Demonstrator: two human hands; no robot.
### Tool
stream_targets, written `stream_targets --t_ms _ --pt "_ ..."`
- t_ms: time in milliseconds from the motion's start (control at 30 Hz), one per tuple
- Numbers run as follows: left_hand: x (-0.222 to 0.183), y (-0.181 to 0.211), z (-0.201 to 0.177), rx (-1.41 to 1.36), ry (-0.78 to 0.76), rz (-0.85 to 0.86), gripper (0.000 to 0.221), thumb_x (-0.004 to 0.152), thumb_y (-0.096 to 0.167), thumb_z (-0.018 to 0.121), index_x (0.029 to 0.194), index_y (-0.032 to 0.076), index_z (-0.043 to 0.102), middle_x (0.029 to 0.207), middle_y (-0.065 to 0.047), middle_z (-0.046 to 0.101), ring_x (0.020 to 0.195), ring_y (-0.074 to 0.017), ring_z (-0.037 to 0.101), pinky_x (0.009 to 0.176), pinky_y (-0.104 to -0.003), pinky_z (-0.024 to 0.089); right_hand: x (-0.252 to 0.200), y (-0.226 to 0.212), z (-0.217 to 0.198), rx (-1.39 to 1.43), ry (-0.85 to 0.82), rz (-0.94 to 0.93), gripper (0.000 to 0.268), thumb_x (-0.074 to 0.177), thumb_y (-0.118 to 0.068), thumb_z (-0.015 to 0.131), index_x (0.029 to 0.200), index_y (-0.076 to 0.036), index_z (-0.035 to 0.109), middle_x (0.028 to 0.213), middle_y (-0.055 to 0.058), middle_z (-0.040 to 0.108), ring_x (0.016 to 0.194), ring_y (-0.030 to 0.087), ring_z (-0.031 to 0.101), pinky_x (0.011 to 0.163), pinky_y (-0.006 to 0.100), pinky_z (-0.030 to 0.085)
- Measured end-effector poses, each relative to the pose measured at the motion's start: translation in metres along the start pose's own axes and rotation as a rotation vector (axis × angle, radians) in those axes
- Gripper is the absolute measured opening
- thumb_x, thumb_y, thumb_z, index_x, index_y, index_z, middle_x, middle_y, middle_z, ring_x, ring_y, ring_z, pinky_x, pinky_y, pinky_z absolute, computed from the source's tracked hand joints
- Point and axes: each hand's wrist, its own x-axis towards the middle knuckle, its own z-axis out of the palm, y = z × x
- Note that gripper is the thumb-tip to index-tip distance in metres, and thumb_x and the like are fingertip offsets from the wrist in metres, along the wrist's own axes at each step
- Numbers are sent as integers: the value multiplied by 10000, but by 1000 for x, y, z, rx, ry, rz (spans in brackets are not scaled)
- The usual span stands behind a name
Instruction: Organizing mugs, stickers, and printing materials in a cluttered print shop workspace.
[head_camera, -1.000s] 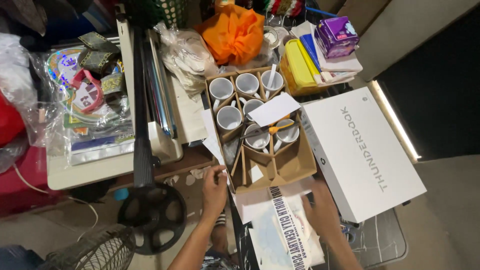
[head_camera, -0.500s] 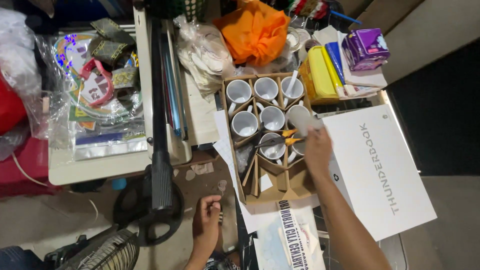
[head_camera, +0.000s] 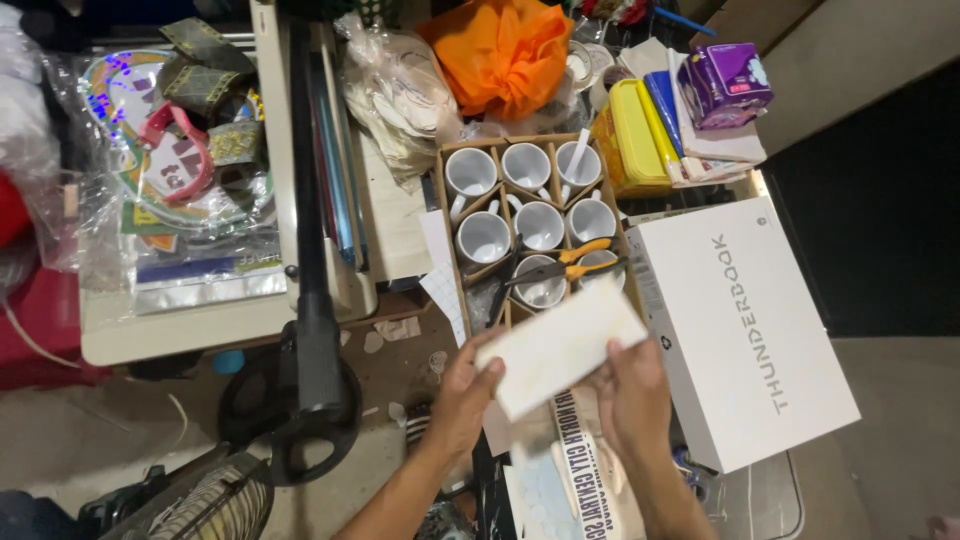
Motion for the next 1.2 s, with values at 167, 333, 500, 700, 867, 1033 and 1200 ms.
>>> stream_targets --t_ms 167,333,500,700,867,1033,1200 --pt "-20 -29 -28 106 18 -163 456 939 241 683 1329 8 646 1185 -112 683 1069 -234 641 951 -357 550 -54 48 -18 -937 213 55 337 981 -150 646 1284 -12 599 1032 175 777 890 213 766 752 338 592" --pt "-53 -26 -41 -355 101 -402 572 887 368 581 1419 173 500 1228 -56 677 1148 -215 656 978 -375 575 -93 63 21 -876 -259 99 543 752 6 605 1284 -101 622 1276 70 720 1172 205 734 844 333 638" --pt "-57 -75 -94 -339 136 -264 606 921 293 671 1461 158 432 1200 -121 650 1112 -236 620 941 -374 556 -110 64 52 -1191 -728 -650 386 756 -68 734 1141 -96 724 1357 147 627 1304 383 571 1048 432 502" --pt "-52 -79 -158 98 385 -163 424 926 263 648 1313 108 566 1063 -73 689 866 -180 677 700 -326 579 -116 61 58 -1027 -872 -266 288 886 -59 725 1174 -57 716 1378 157 616 1246 356 610 982 430 514" --pt "-41 -83 -186 229 591 -191 242 983 314 677 1054 93 609 654 20 453 504 -102 419 421 -276 321 -113 59 48 -972 -953 -229 302 905 -64 696 1207 -41 699 1292 125 673 1188 324 654 973 411 532" --pt "-34 -110 -222 185 582 -258 500 1087 521 492 839 89 448 595 44 359 447 -77 304 382 -274 246 -114 62 39 -1057 -1048 -268 231 973 -121 673 1190 -45 693 1182 119 701 1113 306 670 929 419 535" --pt "-23 -118 -231 272 646 -285 457 1055 486 455 872 86 580 547 7 360 425 -113 311 387 -306 248 -108 57 37 -1040 -1039 -235 228 976 -128 664 1186 -43 697 1152 121 713 1094 308 674 921 426 534"
